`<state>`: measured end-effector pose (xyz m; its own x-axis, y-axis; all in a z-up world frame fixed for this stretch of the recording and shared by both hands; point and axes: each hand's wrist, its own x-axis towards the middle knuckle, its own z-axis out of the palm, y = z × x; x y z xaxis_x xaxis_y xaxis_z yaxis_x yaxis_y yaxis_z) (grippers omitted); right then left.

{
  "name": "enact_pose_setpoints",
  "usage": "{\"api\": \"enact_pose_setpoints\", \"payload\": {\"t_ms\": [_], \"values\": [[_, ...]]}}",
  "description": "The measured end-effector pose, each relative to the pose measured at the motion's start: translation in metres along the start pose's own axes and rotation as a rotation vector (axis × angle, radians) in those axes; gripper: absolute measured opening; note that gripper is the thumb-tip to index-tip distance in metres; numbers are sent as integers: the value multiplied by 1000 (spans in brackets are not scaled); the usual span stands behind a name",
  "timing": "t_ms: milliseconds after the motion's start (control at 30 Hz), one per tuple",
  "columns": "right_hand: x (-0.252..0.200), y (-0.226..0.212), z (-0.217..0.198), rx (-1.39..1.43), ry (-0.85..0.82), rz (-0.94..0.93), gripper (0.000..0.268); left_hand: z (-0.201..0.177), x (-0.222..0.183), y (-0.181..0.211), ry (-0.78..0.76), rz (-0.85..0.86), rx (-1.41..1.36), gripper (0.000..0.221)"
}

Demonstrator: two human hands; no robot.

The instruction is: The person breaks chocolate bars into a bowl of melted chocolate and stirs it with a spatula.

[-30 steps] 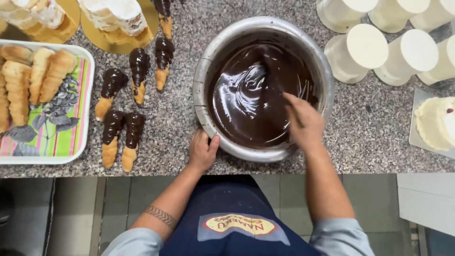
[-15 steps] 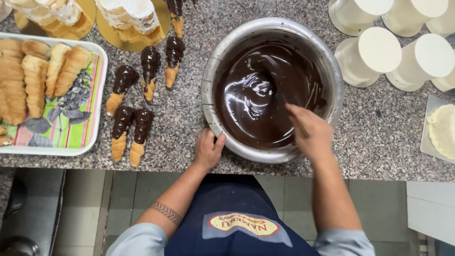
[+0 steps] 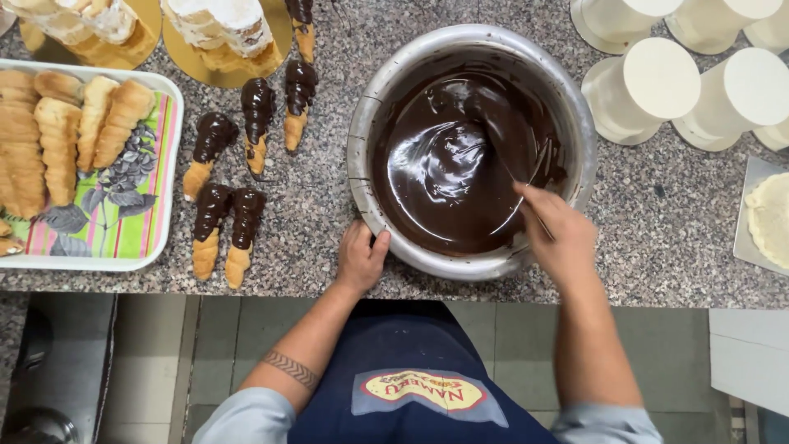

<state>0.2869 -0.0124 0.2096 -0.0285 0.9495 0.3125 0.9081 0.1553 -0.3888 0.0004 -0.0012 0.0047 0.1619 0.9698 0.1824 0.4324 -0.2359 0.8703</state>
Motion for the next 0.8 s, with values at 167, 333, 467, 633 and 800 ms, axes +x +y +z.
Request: {"api": "enact_pose_setpoints", "payload": {"t_ms": [167,333,467,633,800], "values": [[-40,-19,-8,244,-198,-67,32,-1,1,2,21,45,5,41],[5,-17,44,87,5,-191,30,-1,-1,3,18,-13,-45,43],[-6,5,-5,0,-61,35,29,-2,1,3,5,-8,-4,43],[-37,-7,-5,280,-171,-64,31,-2,2,3,25,30,-18,46],[7,-7,41,139,-16,-82,30,-2,2,2,17,-1,-38,46]]}}
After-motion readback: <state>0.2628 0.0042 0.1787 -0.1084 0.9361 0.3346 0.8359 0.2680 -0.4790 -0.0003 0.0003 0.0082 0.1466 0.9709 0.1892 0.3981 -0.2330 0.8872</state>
